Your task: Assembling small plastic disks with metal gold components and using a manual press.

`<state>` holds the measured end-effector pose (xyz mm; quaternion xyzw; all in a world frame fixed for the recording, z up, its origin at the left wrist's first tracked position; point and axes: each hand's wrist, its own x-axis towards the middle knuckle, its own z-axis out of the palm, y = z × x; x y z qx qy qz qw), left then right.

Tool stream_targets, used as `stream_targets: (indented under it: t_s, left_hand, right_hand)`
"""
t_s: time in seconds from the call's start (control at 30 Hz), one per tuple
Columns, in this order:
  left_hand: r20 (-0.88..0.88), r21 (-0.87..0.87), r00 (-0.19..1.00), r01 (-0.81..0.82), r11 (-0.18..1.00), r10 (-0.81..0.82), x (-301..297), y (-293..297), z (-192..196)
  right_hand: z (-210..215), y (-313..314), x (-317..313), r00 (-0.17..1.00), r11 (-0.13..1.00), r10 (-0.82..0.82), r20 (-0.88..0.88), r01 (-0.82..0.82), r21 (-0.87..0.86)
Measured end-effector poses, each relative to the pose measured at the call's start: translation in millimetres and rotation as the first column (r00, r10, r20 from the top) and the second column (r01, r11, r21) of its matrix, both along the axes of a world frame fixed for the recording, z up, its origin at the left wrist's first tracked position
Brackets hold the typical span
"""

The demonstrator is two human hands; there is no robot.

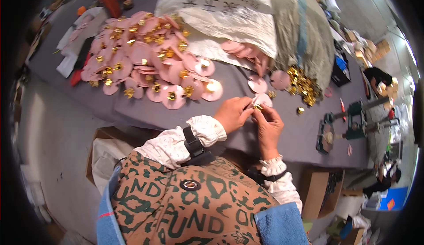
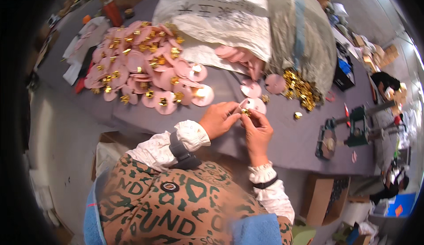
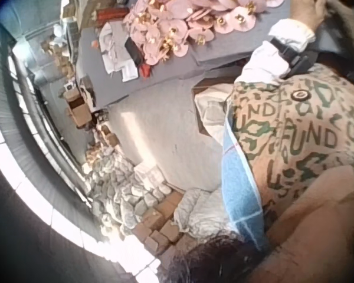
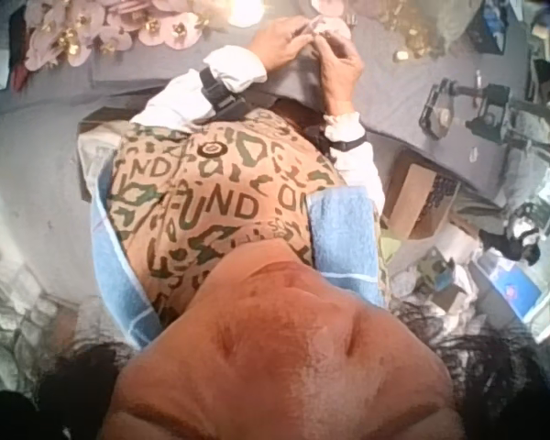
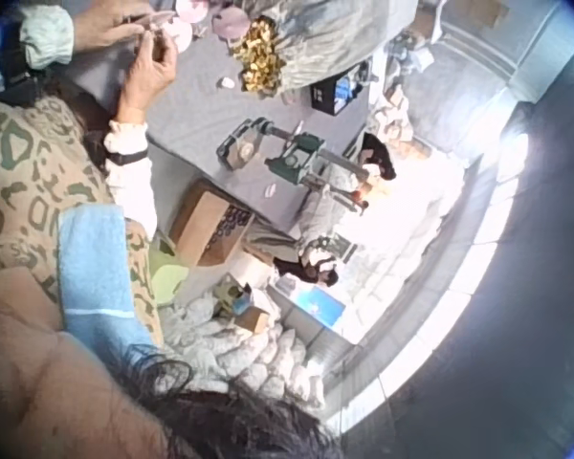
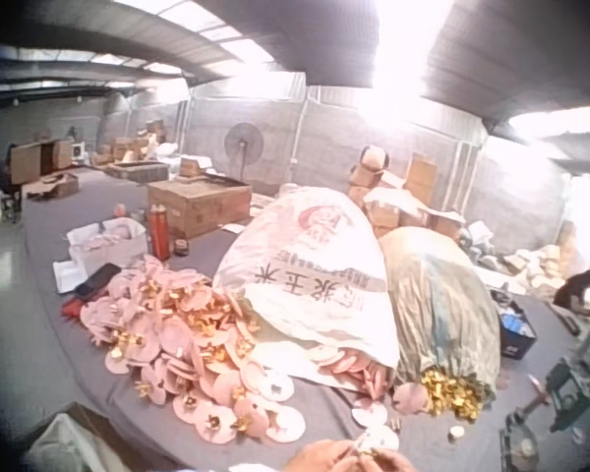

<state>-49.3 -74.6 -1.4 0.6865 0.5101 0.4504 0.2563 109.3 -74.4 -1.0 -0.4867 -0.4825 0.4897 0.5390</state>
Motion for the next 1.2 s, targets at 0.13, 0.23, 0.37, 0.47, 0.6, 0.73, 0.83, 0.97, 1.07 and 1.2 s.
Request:
stream_targets:
  t_s: [0.13, 0.23, 0.37, 0.47, 0.6, 0.73, 0.83, 0.97, 1.07, 1.2]
  left_hand:
    - [-0.047, -0.077, 0.98, -0.196, 0.978, 0.193, -67.4, 4.5, 53.2]
    - [0.249, 0.082, 0.914, -0.35, 0.933, 0.321, -157.6, 37.4, 59.2]
    - [-0.206, 0.26, 0.756, -0.569, 0.78, 0.621, -226.9, 39.7, 101.8]
    - [-0.154, 0.446, 0.703, -0.578, 0.684, 0.694, -193.2, 46.4, 98.9]
    - [0.164, -0.062, 0.949, -0.261, 0.963, 0.268, -88.5, 38.1, 73.0]
    - [-0.131, 0.007, 0.991, -0.026, 1.0, 0.027, -14.7, 59.7, 26.1]
    - [-0.344, 0.095, 0.939, 0.028, 0.995, 0.007, 25.9, 87.2, 1.9]
    - [-0.552, -0.043, 0.83, -0.117, 0.992, 0.075, 44.9, 120.2, -3.1]
    - [-0.546, -0.175, 0.836, -0.185, 0.967, 0.061, 50.2, 130.3, -18.1]
    - [-0.372, -0.011, 0.911, -0.197, 0.98, 0.179, 45.5, 116.6, -26.1]
  right_hand:
    - [10.7, 44.8, 24.0, 0.953, 0.972, 0.188, 0.239, -0.215, 0.093]
    - [2.8, 104.0, 54.2, 0.645, 0.785, -0.255, 0.72, -0.296, 0.544]
    - [-39.7, 139.8, 89.0, 0.39, 0.839, -0.207, 0.897, -0.401, 0.367]
    - [-33.8, 126.0, 91.2, 0.519, 0.931, -0.117, 0.847, -0.239, 0.275]
    - [-26.3, 102.3, 88.7, 0.622, 0.879, -0.149, 0.768, -0.273, 0.391]
    - [-33.4, 69.6, 97.9, 0.738, 0.954, -0.214, 0.64, 0.016, 0.3]
    - [-56.3, 59.0, 114.5, 0.916, 0.92, -0.351, 0.193, 0.299, 0.254]
    - [-54.2, 57.8, 113.8, 0.918, 0.932, -0.322, 0.233, 0.265, 0.247]
    - [-46.1, 53.5, 107.3, 0.902, 0.944, -0.297, 0.312, 0.229, 0.237]
    - [-48.2, 52.2, 111.3, 0.908, 0.931, -0.273, 0.319, 0.166, 0.324]
